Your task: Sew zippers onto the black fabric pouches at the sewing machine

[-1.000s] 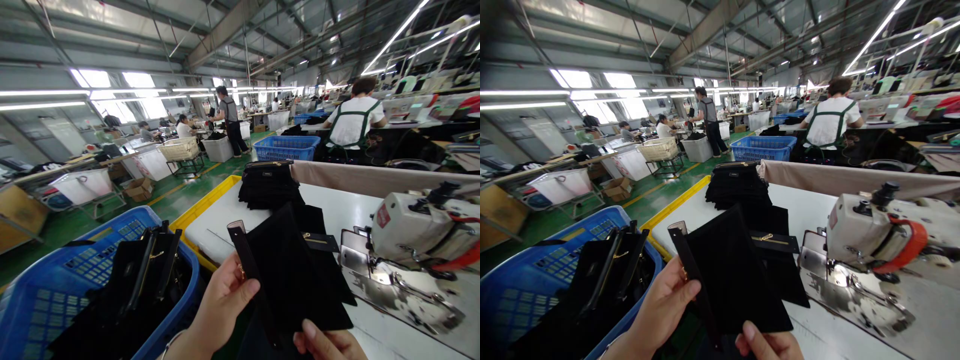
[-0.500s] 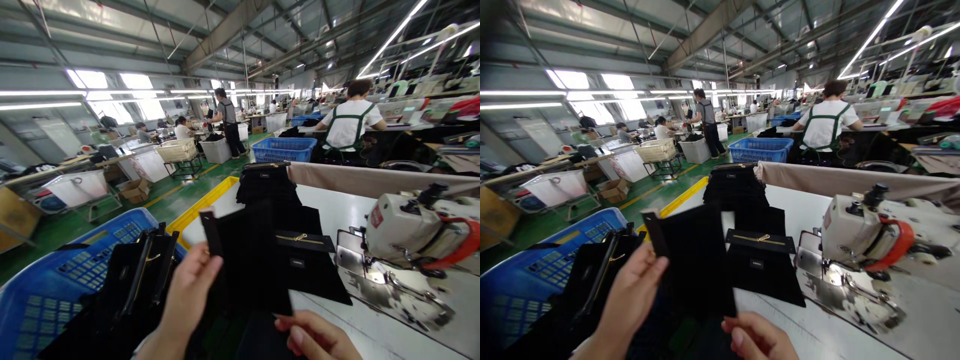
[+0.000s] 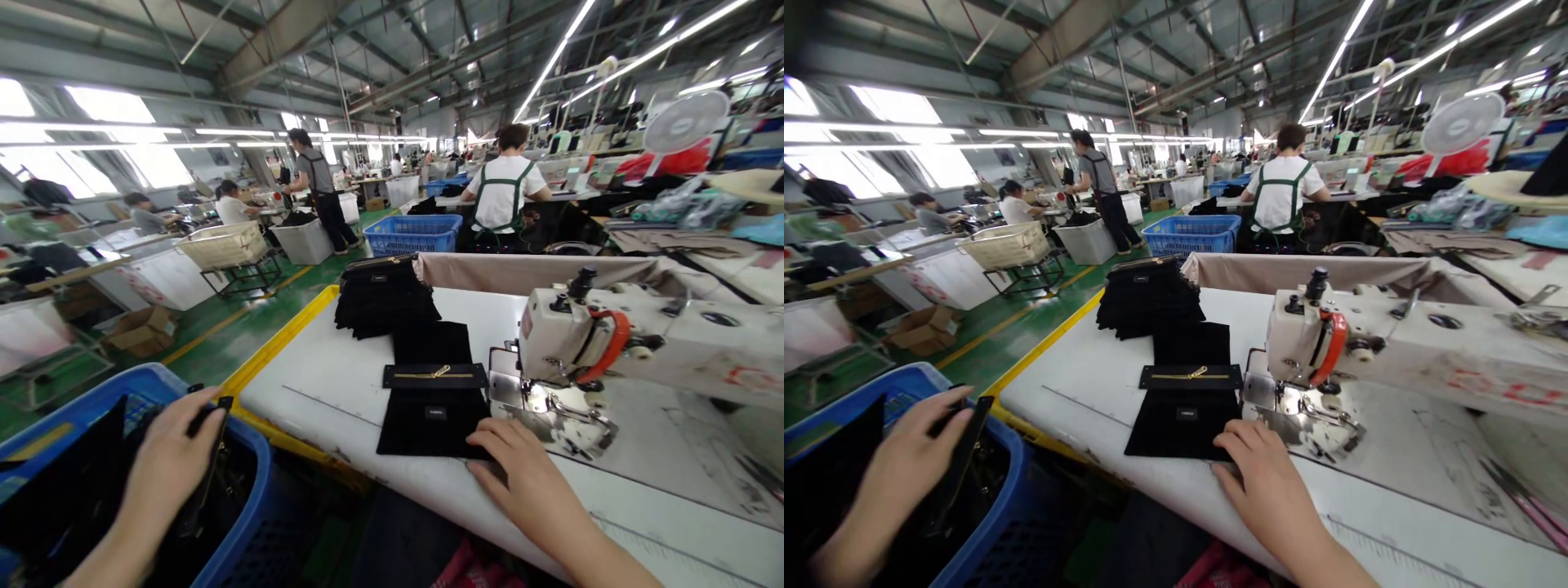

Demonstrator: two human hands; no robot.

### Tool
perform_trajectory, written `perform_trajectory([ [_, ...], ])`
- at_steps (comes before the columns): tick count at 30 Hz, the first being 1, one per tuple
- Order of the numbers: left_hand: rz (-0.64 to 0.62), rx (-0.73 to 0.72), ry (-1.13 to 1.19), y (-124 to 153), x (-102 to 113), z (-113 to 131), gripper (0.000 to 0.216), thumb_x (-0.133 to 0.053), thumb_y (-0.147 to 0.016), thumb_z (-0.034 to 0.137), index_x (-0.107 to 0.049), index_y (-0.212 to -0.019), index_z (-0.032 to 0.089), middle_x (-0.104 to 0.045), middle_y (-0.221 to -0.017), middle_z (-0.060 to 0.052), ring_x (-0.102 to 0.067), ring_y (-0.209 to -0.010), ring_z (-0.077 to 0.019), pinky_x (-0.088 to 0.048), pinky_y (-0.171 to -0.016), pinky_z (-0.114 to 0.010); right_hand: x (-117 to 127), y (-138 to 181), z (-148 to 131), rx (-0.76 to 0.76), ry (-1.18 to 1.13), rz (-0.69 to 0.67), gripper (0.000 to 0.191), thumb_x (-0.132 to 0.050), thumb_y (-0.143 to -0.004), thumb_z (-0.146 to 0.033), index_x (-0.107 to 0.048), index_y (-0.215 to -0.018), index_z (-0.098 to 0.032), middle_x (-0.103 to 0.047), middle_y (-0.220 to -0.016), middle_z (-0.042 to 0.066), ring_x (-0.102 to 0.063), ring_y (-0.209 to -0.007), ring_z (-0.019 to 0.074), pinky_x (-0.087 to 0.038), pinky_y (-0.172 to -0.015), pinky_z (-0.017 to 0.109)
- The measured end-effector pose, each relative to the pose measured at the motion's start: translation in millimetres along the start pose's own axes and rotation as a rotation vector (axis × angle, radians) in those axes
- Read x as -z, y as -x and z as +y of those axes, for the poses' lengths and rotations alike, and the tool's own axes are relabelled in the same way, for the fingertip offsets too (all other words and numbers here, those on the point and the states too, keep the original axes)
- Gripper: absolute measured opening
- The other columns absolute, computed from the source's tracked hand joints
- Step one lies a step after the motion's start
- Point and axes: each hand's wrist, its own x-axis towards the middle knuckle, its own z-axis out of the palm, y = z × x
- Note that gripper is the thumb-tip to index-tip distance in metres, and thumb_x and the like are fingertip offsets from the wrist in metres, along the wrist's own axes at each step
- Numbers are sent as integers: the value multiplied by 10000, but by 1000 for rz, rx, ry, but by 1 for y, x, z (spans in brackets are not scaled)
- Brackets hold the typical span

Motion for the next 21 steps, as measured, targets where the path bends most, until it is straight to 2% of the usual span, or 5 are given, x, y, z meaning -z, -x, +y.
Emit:
perform_trajectory([
  [2,-199,-128,28,15,-52,35,256,-654,-822,382,-712,-1035,254,-700,-1145,-33,-591,-1139,-278,-363,-1106,-448,-2,7,-9,-16,3,-3,139,-622,-871,-275,-667,-999,-243,-619,-1089,67,-571,-1024,264,-467,-912,463],
  [5,-616,-497,56,31,-127,94,294,-473,-952,268,-659,-1177,226,-638,-1271,-80,-540,-1216,-242,-367,-1097,-451,-2,19,-22,-29,-22,-23,113,-609,-889,-277,-651,-988,-240,-612,-1067,66,-561,-1006,257,-459,-905,454],
  [10,-815,-644,88,30,-203,170,411,-631,-863,283,-592,-1264,203,-593,-1305,-93,-505,-1219,-251,-365,-1086,-426,2,33,-33,-38,-81,-57,159,-554,-917,-209,-648,-1040,-244,-618,-1057,73,-553,-986,252,-454,-885,449],
  [15,-911,-637,65,23,-224,191,220,-701,-681,209,-672,-897,174,-616,-914,-55,-558,-924,-244,-439,-904,-395,3,37,-18,-105,-237,14,168,-520,-933,-204,-656,-1022,-249,-622,-1066,64,-566,-1010,228,-469,-905,405],
  [21,-993,-501,175,45,-187,194,96,-558,-697,145,-518,-772,190,-592,-819,-17,-540,-732,-154,-442,-674,-280,17,26,-6,-307,-331,290,157,-615,-867,-331,-610,-989,-232,-548,-1266,90,-481,-1215,278,-383,-1038,473],
])
